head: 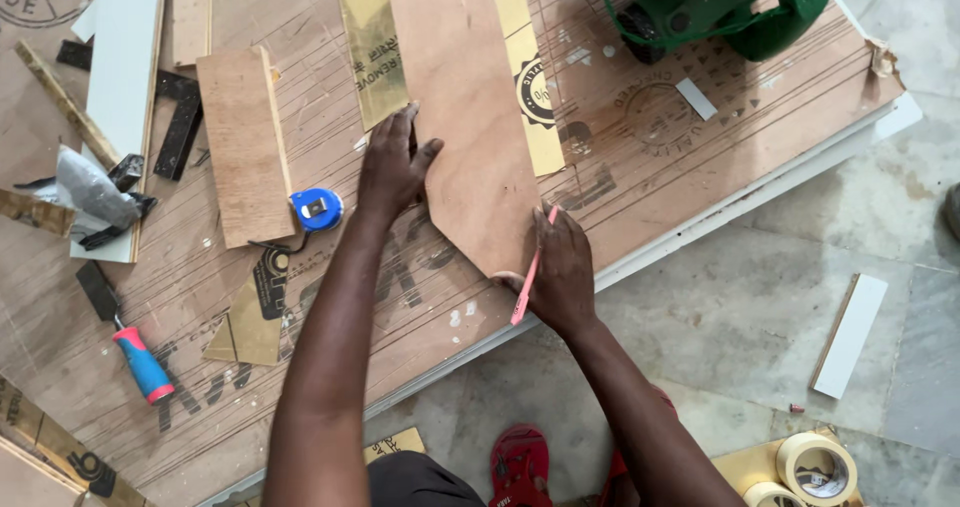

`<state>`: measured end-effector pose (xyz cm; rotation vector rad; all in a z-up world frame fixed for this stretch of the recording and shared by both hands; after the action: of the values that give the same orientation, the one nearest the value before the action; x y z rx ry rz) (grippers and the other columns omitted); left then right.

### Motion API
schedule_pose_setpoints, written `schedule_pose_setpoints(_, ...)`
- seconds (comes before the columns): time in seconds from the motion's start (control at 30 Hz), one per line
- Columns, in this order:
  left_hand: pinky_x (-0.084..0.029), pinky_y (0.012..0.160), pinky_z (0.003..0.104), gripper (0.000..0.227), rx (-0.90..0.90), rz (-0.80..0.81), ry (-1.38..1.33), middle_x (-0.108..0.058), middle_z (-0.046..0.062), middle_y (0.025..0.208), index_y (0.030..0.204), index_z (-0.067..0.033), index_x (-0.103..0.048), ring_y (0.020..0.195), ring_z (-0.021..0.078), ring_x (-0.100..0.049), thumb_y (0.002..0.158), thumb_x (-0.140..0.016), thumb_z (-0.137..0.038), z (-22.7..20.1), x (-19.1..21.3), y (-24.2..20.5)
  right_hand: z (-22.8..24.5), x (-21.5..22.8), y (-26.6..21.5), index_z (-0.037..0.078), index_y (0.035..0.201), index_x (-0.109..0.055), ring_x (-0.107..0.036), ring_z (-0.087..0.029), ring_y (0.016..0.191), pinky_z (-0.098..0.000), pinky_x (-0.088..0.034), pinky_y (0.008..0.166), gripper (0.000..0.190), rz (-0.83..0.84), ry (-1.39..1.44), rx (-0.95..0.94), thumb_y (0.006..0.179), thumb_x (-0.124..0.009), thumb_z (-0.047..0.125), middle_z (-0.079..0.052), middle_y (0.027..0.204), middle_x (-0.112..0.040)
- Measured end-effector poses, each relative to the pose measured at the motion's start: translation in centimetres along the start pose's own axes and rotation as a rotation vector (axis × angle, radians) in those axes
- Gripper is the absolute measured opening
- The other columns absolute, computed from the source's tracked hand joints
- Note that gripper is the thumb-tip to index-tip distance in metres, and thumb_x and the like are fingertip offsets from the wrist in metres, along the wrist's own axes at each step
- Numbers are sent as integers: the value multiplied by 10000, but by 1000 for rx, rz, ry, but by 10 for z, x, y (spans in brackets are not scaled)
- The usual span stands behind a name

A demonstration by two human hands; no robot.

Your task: The person works on a wooden plank on a table, using a pencil to mark lines and a tape measure to measure dimensions. They also handle a green power tool, adjusting it on the table.

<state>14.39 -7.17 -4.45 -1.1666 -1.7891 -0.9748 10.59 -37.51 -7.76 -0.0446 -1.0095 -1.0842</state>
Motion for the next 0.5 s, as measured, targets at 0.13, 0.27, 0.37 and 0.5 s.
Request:
schedule_pose_setpoints(0.13,-354,1221,503,721,-47,-235,-134,-502,227,1563,1540,-37,-434,1453,408,-437,998,-731,-409,3,-35,12,-3,5,8,-66,1497,-331,-377,-500,1364,-592,-289,1139,1308,54,27,21,553,-865,666,-329,1454,-429)
schedule_pose_setpoints(0.27,-329,1216,516,655,-42,-215,39,-540,198,1528,1502,-107,-528,1481,426,-375,961,-754,-399,7,-46,5,-9,6,5,-46,1538,-350,-386,-465,1437,-567,-288,1209,1266,85,-5,45,621,-862,662,-299,1505,-439)
schedule_pose_setpoints(0.37,-324,1220,508,593,-43,-199,58,-509,212,1555,1478,-155,-579,1488,395,-386,960,-750,-385,9,-42,11,-13,4,8,-38,1518,-385,-393,-457,1424,-563,-302,1195,1231,79,-10,41,625,-871,656,-283,1481,-459)
schedule_pose_setpoints(0.5,-311,1228,508,564,-20,-180,39,-503,193,1571,1479,-179,-594,1497,378,-394,971,-739,-375,11,-42,11,-16,5,10,-35,1491,-422,-404,-455,1395,-566,-311,1172,1212,86,6,33,615,-879,668,-283,1447,-473)
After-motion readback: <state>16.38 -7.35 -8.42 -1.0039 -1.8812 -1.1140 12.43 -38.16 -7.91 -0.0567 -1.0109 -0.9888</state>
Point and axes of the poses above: each hand's wrist, its own y-axis towards the middle knuckle, its own x-axis out of the back of the hand, z = x × y, the point moved 2 cm from there along y, towards the middle knuckle
